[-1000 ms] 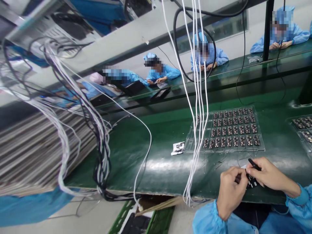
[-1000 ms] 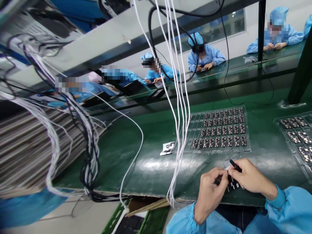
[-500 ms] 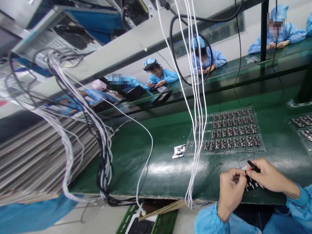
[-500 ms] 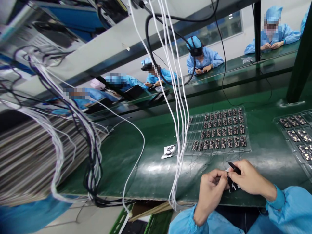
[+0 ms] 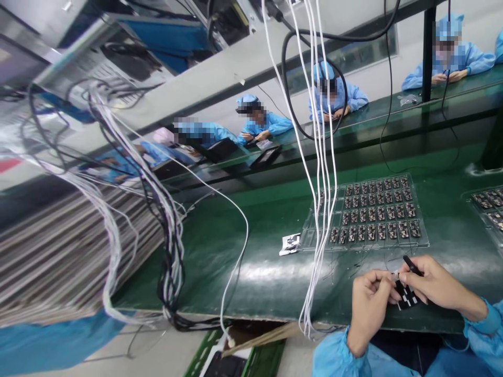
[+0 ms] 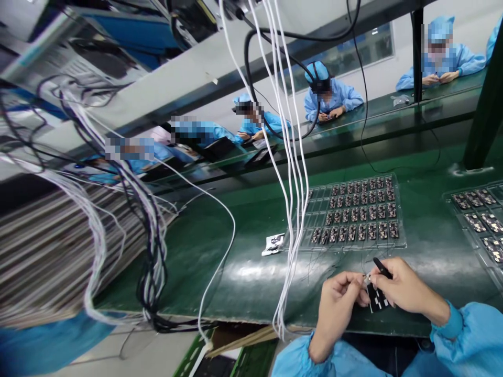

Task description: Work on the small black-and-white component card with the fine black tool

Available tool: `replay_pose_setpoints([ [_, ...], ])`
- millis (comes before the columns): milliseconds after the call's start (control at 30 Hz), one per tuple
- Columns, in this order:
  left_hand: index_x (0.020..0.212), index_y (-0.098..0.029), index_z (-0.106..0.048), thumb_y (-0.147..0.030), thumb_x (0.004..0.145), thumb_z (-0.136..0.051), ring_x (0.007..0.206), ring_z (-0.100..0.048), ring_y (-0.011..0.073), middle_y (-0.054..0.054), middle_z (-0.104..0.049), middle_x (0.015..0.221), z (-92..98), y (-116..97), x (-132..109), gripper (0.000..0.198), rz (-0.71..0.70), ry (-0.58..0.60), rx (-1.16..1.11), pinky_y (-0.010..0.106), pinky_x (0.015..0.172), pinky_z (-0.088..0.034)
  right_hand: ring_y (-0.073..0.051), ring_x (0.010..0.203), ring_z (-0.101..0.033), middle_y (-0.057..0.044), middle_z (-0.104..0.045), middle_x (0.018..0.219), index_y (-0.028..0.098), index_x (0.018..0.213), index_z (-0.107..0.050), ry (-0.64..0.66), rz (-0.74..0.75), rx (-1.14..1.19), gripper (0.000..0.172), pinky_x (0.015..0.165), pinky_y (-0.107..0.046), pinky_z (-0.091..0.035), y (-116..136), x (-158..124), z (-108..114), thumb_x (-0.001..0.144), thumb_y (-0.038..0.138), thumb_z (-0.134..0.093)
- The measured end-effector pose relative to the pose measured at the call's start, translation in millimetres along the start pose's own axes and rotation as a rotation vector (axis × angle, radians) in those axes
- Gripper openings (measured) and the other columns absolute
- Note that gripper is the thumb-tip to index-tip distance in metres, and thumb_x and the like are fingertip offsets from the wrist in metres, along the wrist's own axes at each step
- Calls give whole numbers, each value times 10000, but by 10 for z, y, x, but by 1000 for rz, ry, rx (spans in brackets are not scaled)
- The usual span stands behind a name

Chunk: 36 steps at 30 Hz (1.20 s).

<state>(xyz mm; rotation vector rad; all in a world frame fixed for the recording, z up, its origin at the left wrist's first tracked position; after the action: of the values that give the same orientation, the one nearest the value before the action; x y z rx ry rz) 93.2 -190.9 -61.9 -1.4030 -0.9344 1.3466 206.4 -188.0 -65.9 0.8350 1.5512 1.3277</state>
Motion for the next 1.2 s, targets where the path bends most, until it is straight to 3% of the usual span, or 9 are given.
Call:
replay_pose_setpoints([
  [133,746,-98,-600,-377,700,-650,431,-558,94,55,-656,625,20,81,4,288,53,-21,-230,185,422,-447,-44,301,-369,76,-448,473,136,716,-558,-43,54,54,308,323,-170,-288,-1,14,42,809,421,-487],
  [300,995,-123,-543,-321,657,-716,584,-633,144,102,-669,868,-47,115,-13,428,137,-44,-523,224,472,-516,-84,376,-453,29,-520,545,132,808,-606,-173,125,-35,324,351,-194,-355,38,15,140,839,428,-477],
  [400,1083,-131,-509,-285,679,-711,668,-656,172,123,-657,940,-104,72,-27,477,165,-16,-626,247,524,-540,-169,626,-588,-50,-626,710,150,862,-647,-238,242,-176,304,547,-257,-478,203,-13,164,868,385,-455],
  [500,1135,-138,-479,-257,692,-707,727,-664,193,140,-640,1008,-133,38,-31,512,173,8,-706,259,552,-549,-211,773,-595,-80,-639,783,158,924,-664,-249,349,-343,277,725,-321,-476,333,-53,132,885,300,-429],
  [733,1029,-112,-520,-200,664,-736,640,-658,155,123,-663,945,-87,69,8,433,180,-57,-734,231,529,-543,-220,741,-594,-97,-564,864,138,1274,-477,-139,388,-914,467,664,-364,-482,196,-109,-36,835,108,-320],
  [1000,982,-100,-548,-193,601,-778,577,-650,137,117,-687,851,-5,140,19,455,200,-107,-728,191,487,-515,-202,587,-604,-91,-578,899,204,1309,-438,-183,419,-1391,562,514,-328,-469,157,-160,-145,778,55,-327],
  [1200,1006,-90,-524,-196,591,-781,537,-629,123,91,-687,759,-11,139,41,500,182,-70,-735,168,435,-486,-192,581,-612,-89,-587,909,220,1327,-408,-170,442,-1481,611,486,-294,-458,146,-159,-177,745,41,-367],
])
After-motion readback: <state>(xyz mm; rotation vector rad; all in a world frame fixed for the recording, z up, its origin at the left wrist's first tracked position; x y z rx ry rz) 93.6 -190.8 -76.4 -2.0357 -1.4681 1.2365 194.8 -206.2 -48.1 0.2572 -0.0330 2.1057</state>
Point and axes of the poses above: each hand's wrist, its own x-axis towards the middle knuckle, its own z-axis out of the back of the hand, y = z × x, the point moved 8 cm from there along x, towards the middle knuckle
